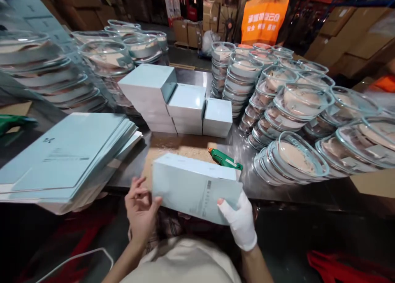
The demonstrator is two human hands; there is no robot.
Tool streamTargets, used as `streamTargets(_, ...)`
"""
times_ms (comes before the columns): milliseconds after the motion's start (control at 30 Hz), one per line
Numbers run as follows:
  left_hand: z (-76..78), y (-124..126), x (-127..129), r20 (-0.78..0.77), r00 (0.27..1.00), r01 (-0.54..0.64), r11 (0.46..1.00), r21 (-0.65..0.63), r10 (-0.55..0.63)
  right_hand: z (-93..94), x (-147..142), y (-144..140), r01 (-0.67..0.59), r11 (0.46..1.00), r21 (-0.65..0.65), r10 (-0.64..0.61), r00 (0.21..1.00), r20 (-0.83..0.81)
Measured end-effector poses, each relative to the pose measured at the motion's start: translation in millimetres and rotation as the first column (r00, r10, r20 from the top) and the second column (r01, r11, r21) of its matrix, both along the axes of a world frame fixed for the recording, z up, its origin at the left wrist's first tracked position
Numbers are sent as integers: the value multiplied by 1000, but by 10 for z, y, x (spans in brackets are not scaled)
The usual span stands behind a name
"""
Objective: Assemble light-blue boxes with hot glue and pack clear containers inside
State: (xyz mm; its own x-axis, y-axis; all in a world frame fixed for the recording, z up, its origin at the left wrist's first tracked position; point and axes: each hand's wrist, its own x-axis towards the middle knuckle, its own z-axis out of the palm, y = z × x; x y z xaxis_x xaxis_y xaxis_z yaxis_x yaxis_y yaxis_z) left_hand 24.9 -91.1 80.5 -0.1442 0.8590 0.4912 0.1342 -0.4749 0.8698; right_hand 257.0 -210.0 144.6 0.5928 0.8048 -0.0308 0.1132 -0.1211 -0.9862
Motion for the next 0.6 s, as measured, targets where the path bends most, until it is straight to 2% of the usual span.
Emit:
streamTargets(33, 106, -2, -42, -138, 990, 25, 994, 104, -11, 55, 42, 25, -7, 1000, 16, 5, 995, 99)
streamTargets(67, 239, 8, -79, -271, 962, 70, 978, 196, -15, 107, 79, 54, -82, 996, 36, 73, 975, 211)
streamTargets(100, 385, 30, -105, -399, 917, 143, 957, 253, -32, 152, 102, 85, -204, 978, 49, 177, 928, 327)
streamTargets(133, 526, 61, -117, -527, 845, 252, 937, 242, -92, 191, 109, 119, -349, 935, 61, 289, 850, 440)
streamTargets(167, 647, 98, -116, -632, 754, 367, 913, 177, -181, 224, 104, 152, -489, 870, 65, 381, 750, 541)
streamTargets(233, 778, 163, -99, -729, 548, 558, 829, -46, -410, 299, 104, 203, -679, 731, 64, 462, 563, 686)
streamTargets(267, 779, 181, -94, -716, 467, 611, 774, -163, -519, 354, 143, 216, -727, 685, 51, 480, 503, 719)
streamTargets(300, 738, 184, -100, -670, 419, 634, 726, -267, -613, 431, 229, 219, -737, 675, 36, 482, 478, 734)
streamTargets(333, 664, 172, -120, -602, 414, 627, 693, -356, -683, 531, 374, 213, -703, 711, 14, 465, 485, 741)
streamTargets(367, 568, 147, -155, -520, 455, 594, 682, -428, -723, 654, 579, 200, -626, 780, -11, 421, 511, 749)
streamTargets(400, 458, 113, -203, -437, 532, 549, 689, -474, -725, 792, 838, 182, -489, 872, -28, 326, 536, 778)
streamTargets(433, 347, 74, -257, -359, 632, 498, 715, -491, -687, 935, 1135, 163, -280, 959, -48, 192, 512, 838)
streamTargets(467, 243, 33, -313, -285, 721, 456, 742, -491, -632, 1073, 1448, 147, -67, 997, -47, 71, 415, 907)
streamTargets(500, 151, -9, -362, -217, 788, 427, 764, -483, -577, 1195, 1753, 139, 85, 984, -159, 131, 271, 954)
streamTargets(533, 75, -51, -400, -158, 834, 406, 781, -475, -529, 1292, 2026, 143, 214, 928, -306, 268, 188, 945)
streamTargets(600, -30, -131, -434, -95, 881, 370, 800, -472, -463, 1395, 2421, 187, 277, 787, -551, 521, 179, 835)
